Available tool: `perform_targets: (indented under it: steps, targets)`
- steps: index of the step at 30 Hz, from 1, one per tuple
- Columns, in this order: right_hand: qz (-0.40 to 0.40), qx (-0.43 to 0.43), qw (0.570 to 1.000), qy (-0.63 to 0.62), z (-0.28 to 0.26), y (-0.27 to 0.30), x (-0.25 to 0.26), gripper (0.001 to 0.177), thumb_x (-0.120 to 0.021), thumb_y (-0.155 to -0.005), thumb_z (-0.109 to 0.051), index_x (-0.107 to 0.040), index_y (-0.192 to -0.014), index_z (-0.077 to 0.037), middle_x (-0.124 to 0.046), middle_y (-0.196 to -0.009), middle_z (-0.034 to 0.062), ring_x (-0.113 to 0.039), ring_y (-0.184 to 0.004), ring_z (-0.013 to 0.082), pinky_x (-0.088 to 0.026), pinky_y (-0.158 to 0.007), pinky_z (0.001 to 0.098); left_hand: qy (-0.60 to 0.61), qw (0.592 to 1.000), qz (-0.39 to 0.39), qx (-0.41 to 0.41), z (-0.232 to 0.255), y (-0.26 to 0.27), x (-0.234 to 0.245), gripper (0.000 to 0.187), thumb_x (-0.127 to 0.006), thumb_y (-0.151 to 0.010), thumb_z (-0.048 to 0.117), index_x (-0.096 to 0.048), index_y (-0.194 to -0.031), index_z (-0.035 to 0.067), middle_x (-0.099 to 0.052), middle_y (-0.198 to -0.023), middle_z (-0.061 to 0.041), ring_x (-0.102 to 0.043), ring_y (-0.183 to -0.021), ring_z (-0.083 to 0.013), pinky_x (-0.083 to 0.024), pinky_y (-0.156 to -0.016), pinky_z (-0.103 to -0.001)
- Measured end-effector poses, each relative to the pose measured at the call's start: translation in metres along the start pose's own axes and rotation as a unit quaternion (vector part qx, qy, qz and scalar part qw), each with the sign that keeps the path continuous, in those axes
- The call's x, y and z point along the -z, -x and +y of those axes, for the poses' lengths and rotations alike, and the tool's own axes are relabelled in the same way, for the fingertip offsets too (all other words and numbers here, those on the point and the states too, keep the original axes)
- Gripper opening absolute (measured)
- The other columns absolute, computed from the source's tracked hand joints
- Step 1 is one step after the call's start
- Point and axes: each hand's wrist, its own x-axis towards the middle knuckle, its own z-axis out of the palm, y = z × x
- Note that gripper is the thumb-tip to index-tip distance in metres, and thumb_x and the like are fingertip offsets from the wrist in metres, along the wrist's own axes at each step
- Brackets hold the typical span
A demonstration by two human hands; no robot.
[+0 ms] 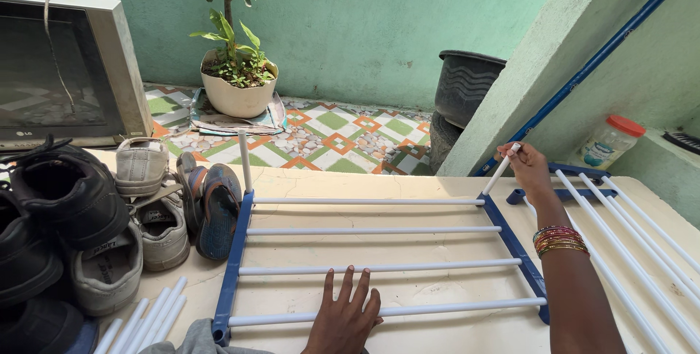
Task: The person assembles a white and blue plastic drying rack on a tiled floor. They wipe the frame with a grey cloth, use a brush to clean the joints, and insert white plastic rods into the blue side rails one by one. The person wipes each rod before inserting it into the rack structure.
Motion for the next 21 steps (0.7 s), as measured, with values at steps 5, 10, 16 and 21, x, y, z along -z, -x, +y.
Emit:
perform_targets:
  steps: [5,10,16,21]
  targets:
    - [0.042,0.052,0.998,0.014,-0.001,0.005,-0.008,0.014,-0.057,-0.108,-0.011,-0.064,-0.112,0.0,-0.076,-0.104,0.0109,-0.073,-0.101,0.016,-0.056,-0.092,0.0273,0.001,1.0,-0.004,0.004,0.0,0.0,-0.003,0.052,-0.055,-0.101,0.05,-0.061,-0.123,0.004,-0.046,-0.147,-0.032,-0.039,-0.136,-0.0565,-0.023,-0.104,-0.08]
    - [0.124,0.089,0.987,0.045,0.004,0.007,-0.023,0.01,-0.06,-0.107,-0.006,-0.066,-0.109,0.003,-0.076,-0.095,0.0118,-0.075,-0.091,0.016,-0.058,-0.083,0.0256,0.006,1.0,-0.024,0.009,0.002,-0.002,0.002,0.051,-0.056,-0.1,0.048,-0.06,-0.123,0.003,-0.045,-0.146,-0.033,-0.038,-0.136,-0.0569,-0.024,-0.103,-0.08]
    - [0.225,0.092,0.966,0.089,0.014,-0.002,-0.045,0.01,-0.065,-0.105,-0.006,-0.067,-0.105,0.004,-0.076,-0.094,0.0128,-0.074,-0.085,0.017,-0.058,-0.078,0.0273,0.009,1.0,-0.029,0.007,0.002,-0.004,0.009,0.051,-0.058,-0.099,0.047,-0.059,-0.124,0.003,-0.045,-0.145,-0.034,-0.036,-0.136,-0.0577,-0.024,-0.103,-0.081]
    - [0.241,-0.019,0.962,0.128,-0.026,0.012,-0.03,0.016,-0.068,-0.099,-0.022,-0.071,-0.108,-0.009,-0.053,-0.134,0.0086,-0.051,-0.125,0.0225,-0.043,-0.098,0.0458,0.0,1.0,-0.026,0.002,0.004,-0.004,0.018,0.049,-0.059,-0.099,0.044,-0.059,-0.123,0.002,-0.046,-0.145,-0.034,-0.037,-0.137,-0.0571,-0.025,-0.103,-0.08]
